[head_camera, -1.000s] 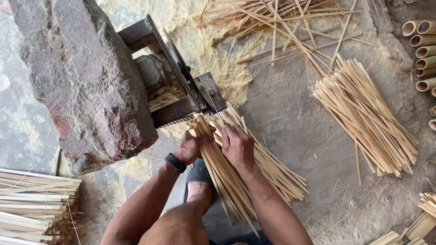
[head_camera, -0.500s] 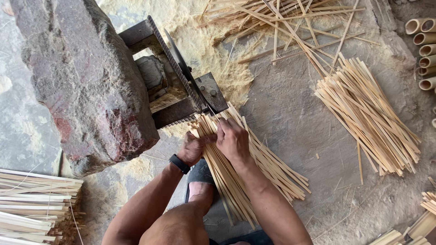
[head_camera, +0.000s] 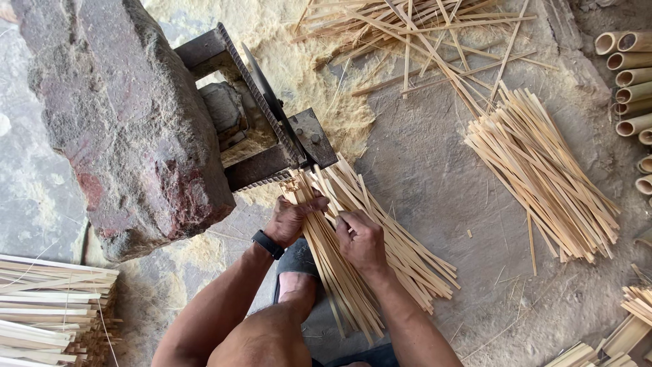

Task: The person uses a foot-operated guillotine cutter to trim the ends of bamboo strips. They hold a bundle of strips against the blade, press the foot pedal to cut, and then move the cut pieces aside. The process is repeated continuously throughout the clip.

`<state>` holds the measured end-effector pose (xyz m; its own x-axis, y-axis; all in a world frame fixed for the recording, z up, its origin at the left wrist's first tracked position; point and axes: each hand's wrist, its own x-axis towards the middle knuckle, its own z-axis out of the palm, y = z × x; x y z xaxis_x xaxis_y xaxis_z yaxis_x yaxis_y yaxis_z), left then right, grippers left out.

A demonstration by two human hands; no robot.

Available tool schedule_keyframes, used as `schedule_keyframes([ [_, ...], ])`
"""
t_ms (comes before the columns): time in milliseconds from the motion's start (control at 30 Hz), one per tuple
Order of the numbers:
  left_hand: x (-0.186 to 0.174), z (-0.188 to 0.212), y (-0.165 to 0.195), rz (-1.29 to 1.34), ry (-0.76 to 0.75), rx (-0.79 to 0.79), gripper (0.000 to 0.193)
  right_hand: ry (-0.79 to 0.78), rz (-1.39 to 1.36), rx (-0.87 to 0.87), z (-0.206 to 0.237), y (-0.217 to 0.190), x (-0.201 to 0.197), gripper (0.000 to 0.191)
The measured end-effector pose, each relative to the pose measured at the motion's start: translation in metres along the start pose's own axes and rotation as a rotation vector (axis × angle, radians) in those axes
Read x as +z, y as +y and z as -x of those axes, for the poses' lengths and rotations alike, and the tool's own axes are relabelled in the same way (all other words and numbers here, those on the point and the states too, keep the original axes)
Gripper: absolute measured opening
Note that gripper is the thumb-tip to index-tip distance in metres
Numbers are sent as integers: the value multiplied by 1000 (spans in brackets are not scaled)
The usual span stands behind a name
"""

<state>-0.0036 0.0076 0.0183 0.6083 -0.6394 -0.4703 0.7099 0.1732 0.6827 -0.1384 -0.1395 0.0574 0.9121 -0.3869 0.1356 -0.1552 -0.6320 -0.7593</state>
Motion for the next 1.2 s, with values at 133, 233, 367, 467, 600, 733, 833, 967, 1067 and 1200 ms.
schedule_keyframes([
  [133, -6, 0, -1, 18, 72, -71, 29, 82, 144, -116, -22, 2, 10, 17],
  [233, -10, 1, 0, -67, 46, -31, 28, 112, 168, -185, -43, -5, 23, 20],
  [367, -10, 1, 2, -132, 58, -44, 31, 140, 190, -234, -62, -12, 28, 20],
  [467, -9, 1, 1, -195, 85, -90, 32, 43, 163, -113, -46, -11, 8, 19],
  [600, -10, 1, -3, -186, 83, -87, 31, 289, 340, -333, -8, -10, -9, 23],
  [733, -11, 2, -6, 26, -128, -53, 27, 51, -146, -66, 6, -6, 2, 17],
  [833, -11, 3, -3, 64, -187, -67, 30, 96, -183, 76, 7, -3, 2, 19],
  [967, -6, 3, 2, 176, -145, -40, 47, 80, 52, -49, 2, -1, -10, 20],
  [1067, -6, 5, 7, 141, -165, -70, 60, 67, 150, -83, -16, -2, -3, 22],
  [1200, -18, 4, 5, 68, -195, -89, 63, 90, 108, -144, -49, -3, 25, 21],
])
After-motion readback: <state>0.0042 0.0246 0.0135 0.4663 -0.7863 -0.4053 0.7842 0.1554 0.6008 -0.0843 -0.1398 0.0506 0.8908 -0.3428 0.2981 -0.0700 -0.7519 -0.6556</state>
